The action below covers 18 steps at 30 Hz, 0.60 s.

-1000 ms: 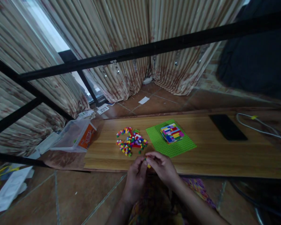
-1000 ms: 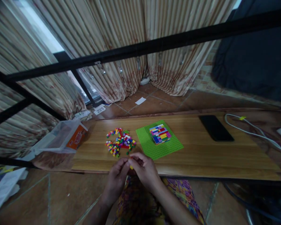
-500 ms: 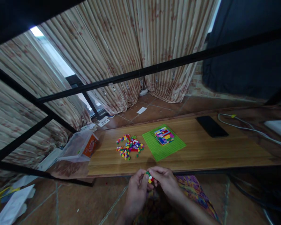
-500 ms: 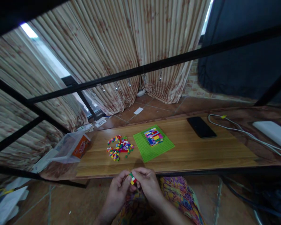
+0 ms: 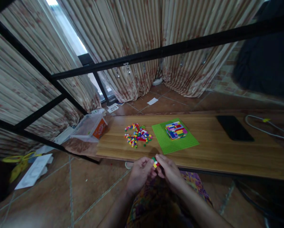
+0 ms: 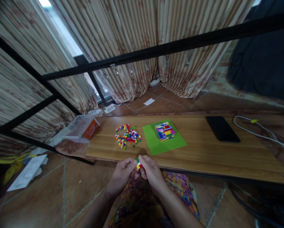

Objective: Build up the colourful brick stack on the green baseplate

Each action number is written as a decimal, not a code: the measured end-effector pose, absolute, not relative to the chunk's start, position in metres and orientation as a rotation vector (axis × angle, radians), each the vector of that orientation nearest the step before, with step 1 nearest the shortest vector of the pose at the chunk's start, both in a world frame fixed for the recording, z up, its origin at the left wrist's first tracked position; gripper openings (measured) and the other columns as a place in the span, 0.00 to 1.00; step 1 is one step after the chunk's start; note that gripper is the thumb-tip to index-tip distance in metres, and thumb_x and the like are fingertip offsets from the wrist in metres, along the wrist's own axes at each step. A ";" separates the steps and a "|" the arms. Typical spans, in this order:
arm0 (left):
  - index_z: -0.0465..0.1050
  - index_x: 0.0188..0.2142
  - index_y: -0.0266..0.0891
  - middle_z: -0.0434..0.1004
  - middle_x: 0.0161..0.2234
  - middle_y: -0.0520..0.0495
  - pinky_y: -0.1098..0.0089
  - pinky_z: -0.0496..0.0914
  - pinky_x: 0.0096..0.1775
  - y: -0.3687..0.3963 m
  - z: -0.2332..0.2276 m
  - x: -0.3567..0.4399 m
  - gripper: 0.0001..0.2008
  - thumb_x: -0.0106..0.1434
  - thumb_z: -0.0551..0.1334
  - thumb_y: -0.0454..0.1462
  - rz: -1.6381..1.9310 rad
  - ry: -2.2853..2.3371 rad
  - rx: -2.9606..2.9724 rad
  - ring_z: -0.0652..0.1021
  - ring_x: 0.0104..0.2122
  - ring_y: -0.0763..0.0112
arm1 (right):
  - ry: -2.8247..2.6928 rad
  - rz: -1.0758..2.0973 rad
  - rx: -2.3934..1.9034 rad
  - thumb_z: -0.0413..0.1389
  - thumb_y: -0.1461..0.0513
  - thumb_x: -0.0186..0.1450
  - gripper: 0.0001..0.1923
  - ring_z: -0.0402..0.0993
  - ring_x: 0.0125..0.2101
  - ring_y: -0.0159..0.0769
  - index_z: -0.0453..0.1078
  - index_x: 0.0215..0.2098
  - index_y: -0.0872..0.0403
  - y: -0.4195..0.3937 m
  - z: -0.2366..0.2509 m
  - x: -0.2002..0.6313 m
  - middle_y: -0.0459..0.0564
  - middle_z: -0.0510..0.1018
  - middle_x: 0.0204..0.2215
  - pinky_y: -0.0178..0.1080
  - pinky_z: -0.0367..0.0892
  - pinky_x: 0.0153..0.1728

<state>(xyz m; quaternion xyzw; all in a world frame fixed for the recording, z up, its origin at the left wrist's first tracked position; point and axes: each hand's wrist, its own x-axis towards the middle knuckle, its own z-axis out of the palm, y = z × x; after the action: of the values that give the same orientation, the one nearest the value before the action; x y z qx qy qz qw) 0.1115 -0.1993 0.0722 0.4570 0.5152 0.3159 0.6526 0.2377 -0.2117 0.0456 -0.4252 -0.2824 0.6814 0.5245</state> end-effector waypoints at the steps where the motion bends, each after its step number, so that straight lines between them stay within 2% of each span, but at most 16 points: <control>1: 0.67 0.28 0.36 0.71 0.19 0.52 0.75 0.63 0.23 -0.197 0.070 0.111 0.20 0.56 0.63 0.52 0.704 1.177 1.042 0.69 0.18 0.78 | -0.726 1.612 -1.069 0.59 0.44 0.58 0.22 0.52 0.13 0.23 0.65 0.25 0.54 -0.208 0.045 0.236 0.38 0.64 0.13 0.29 0.46 0.15; 4: 0.66 0.26 0.36 0.70 0.19 0.52 0.75 0.63 0.23 -0.188 0.065 0.110 0.20 0.57 0.62 0.52 0.682 1.193 1.039 0.69 0.17 0.78 | -0.777 1.537 -1.168 0.60 0.43 0.56 0.23 0.54 0.14 0.24 0.64 0.24 0.53 -0.198 0.040 0.230 0.39 0.65 0.15 0.30 0.48 0.15; 11: 0.68 0.27 0.36 0.69 0.18 0.53 0.75 0.64 0.24 -0.169 0.054 0.111 0.18 0.57 0.62 0.50 0.746 1.192 1.010 0.70 0.18 0.77 | -0.842 1.324 -1.304 0.52 0.41 0.61 0.23 0.59 0.17 0.28 0.62 0.26 0.51 -0.182 0.029 0.218 0.40 0.62 0.17 0.32 0.56 0.16; 15: 0.68 0.27 0.36 0.68 0.18 0.54 0.75 0.63 0.23 -0.161 0.043 0.109 0.18 0.55 0.64 0.50 0.763 1.204 0.938 0.70 0.18 0.76 | -0.793 1.287 -1.362 0.54 0.39 0.58 0.26 0.63 0.22 0.30 0.64 0.26 0.52 -0.173 0.025 0.210 0.43 0.66 0.21 0.31 0.59 0.17; 18: 0.67 0.27 0.37 0.68 0.17 0.54 0.74 0.64 0.23 -0.157 0.036 0.107 0.19 0.56 0.63 0.51 0.798 1.207 0.867 0.70 0.17 0.76 | -0.610 1.422 -1.365 0.57 0.37 0.53 0.28 0.60 0.18 0.28 0.63 0.27 0.52 -0.166 0.021 0.206 0.40 0.62 0.18 0.31 0.57 0.15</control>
<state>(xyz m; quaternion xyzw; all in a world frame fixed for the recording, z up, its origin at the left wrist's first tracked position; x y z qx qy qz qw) 0.1069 -0.1575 0.0358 0.3840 0.5345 0.3533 0.6649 0.2060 -0.1656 0.0208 -0.5675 -0.2536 0.5916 0.5134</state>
